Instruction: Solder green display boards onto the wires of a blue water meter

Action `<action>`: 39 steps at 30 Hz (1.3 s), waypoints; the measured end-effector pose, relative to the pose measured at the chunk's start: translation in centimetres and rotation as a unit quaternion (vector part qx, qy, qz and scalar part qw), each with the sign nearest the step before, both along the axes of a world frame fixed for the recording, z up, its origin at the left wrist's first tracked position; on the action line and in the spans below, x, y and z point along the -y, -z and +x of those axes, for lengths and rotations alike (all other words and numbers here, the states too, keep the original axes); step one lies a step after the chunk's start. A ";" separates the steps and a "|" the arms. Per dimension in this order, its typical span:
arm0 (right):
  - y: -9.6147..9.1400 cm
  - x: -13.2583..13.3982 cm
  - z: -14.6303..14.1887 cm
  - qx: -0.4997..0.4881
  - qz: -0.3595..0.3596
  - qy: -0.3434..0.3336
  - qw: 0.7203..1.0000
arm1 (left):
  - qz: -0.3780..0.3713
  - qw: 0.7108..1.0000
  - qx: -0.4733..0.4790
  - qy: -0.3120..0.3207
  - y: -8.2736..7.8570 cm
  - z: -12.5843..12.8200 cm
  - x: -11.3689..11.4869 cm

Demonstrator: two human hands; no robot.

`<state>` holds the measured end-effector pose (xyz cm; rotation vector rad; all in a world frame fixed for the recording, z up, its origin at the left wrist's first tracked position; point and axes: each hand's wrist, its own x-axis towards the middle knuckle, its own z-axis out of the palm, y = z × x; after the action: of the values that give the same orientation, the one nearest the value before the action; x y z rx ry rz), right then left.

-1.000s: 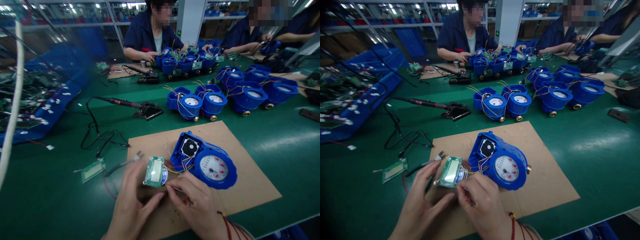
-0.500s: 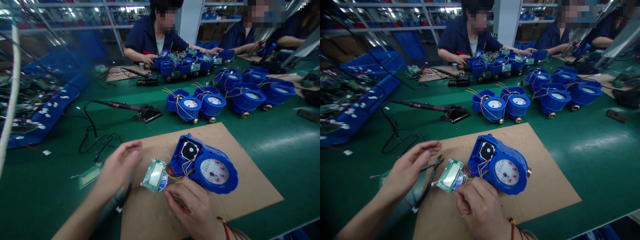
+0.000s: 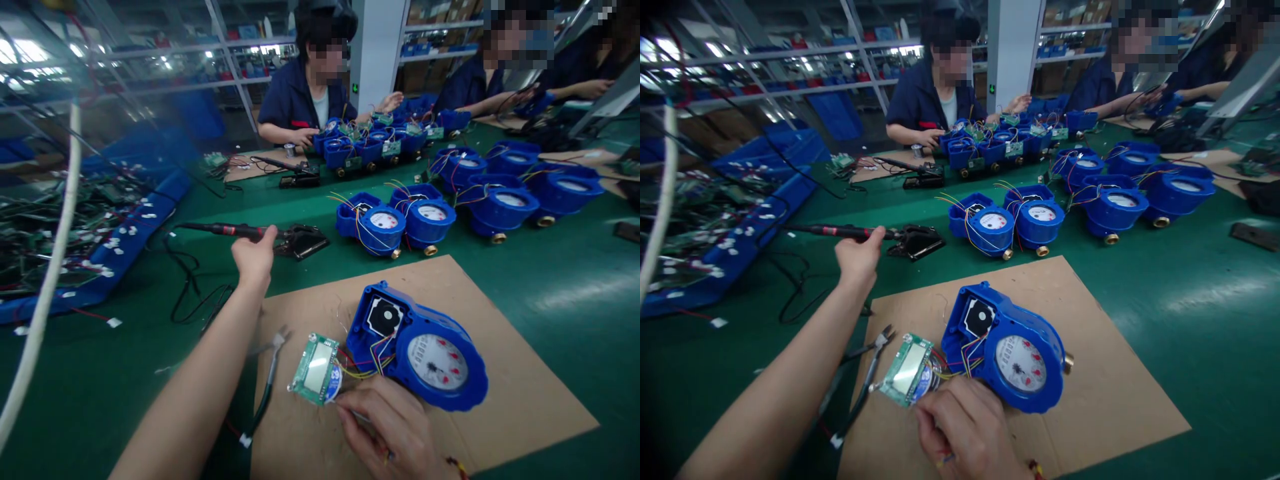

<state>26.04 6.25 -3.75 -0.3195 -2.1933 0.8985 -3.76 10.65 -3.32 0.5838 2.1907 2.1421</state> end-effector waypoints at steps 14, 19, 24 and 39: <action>0.5 0.1 -0.2 -0.012 0.009 0.012 1.000 | 0.105 0.965 0.230 0.075 0.4 7.4 8.0; 0.4 0.0 -0.2 -0.010 0.021 0.010 1.000 | 0.101 0.967 0.211 0.104 0.9 7.8 8.1; 0.5 0.0 -0.2 0.001 0.020 0.015 1.000 | 0.096 0.964 0.212 0.125 1.0 7.8 8.5; 0.6 0.1 -0.3 -0.018 0.017 0.016 1.000 | 0.076 0.967 0.211 0.122 1.4 8.0 8.9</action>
<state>25.74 6.19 -4.35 -0.3198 -2.1615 0.8428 4.22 1.74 -4.70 0.3380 1.6567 2.0810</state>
